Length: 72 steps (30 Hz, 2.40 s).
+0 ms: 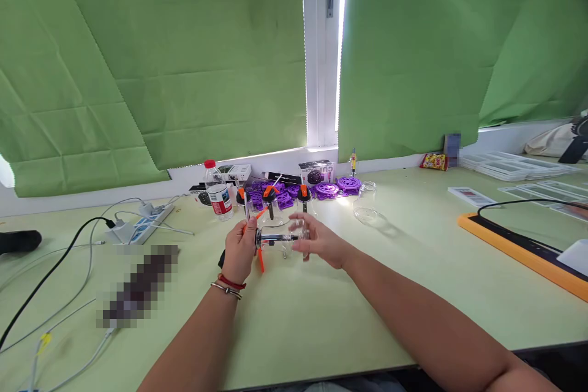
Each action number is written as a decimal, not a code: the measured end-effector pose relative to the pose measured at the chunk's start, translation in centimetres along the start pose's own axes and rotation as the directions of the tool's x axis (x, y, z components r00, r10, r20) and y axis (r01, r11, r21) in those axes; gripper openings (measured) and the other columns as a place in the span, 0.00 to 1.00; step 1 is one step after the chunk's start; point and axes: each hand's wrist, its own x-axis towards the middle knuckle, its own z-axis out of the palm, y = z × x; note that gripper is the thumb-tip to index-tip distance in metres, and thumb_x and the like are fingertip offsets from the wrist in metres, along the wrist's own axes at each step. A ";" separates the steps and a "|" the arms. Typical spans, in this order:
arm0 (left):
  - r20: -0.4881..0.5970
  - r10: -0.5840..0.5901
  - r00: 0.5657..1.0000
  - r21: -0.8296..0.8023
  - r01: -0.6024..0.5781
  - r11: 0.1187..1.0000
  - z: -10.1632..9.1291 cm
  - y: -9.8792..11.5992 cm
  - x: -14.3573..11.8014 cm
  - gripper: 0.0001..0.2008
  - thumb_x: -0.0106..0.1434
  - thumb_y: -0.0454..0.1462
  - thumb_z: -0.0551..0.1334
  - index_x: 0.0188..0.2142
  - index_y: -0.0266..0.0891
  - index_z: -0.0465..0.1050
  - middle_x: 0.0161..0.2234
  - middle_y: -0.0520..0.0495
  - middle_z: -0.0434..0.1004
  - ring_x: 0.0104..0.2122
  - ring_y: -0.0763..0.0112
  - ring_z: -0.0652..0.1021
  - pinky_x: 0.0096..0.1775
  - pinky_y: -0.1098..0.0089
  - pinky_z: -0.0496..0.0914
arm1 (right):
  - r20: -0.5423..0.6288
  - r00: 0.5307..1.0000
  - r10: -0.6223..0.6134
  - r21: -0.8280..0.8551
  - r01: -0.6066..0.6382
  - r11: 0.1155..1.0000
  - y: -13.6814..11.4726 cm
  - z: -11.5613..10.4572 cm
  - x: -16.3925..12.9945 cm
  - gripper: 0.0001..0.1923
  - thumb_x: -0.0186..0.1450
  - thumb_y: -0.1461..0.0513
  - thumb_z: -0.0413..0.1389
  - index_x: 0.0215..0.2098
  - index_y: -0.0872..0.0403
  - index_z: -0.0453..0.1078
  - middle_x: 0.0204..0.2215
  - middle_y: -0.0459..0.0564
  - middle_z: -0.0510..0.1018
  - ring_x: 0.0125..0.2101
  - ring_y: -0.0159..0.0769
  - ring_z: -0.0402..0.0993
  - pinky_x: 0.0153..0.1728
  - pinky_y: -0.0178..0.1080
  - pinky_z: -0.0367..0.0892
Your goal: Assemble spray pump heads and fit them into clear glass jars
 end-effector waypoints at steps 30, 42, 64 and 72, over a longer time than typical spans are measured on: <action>-0.058 -0.210 0.976 -0.314 0.182 0.932 -1.4 1.3 1.4 0.17 0.54 0.49 0.61 0.22 0.39 0.61 0.14 0.58 0.61 0.11 0.80 0.61 0.14 0.76 0.54 | 0.107 0.723 -0.682 -0.847 0.426 0.318 -2.6 -5.3 -2.8 0.28 0.56 0.68 0.56 0.54 0.51 0.55 0.58 0.58 0.58 0.59 0.43 0.54 0.54 0.47 0.60; 0.164 -0.154 0.974 0.041 0.149 0.988 -0.2 -0.2 0.9 0.19 0.53 0.52 0.61 0.21 0.40 0.59 0.13 0.58 0.57 0.12 0.78 0.61 0.15 0.75 0.55 | -0.876 0.466 0.126 -0.036 -0.323 0.946 7.4 -14.3 -9.3 0.41 0.42 0.53 0.66 0.49 0.52 0.53 0.52 0.59 0.64 0.47 0.43 0.69 0.42 0.39 0.68; 0.174 -0.223 0.959 0.150 0.198 0.969 2.4 0.7 -1.2 0.19 0.54 0.53 0.59 0.28 0.43 0.55 0.16 0.60 0.59 0.13 0.79 0.60 0.15 0.78 0.53 | -0.041 0.975 -0.219 -0.862 0.077 0.502 -0.4 0.0 -5.6 0.19 0.63 0.56 0.52 0.51 0.55 0.63 0.43 0.57 0.74 0.44 0.45 0.69 0.44 0.44 0.61; 0.088 0.364 0.927 0.289 -0.373 0.882 2.1 0.4 -1.7 0.16 0.59 0.47 0.59 0.42 0.41 0.61 0.41 0.44 0.70 0.37 0.66 0.75 0.36 0.66 0.71 | -0.190 0.981 0.044 -0.349 -0.109 0.931 -0.7 2.0 -2.1 0.11 0.66 0.58 0.47 0.30 0.54 0.66 0.21 0.44 0.67 0.20 0.28 0.58 0.24 0.34 0.53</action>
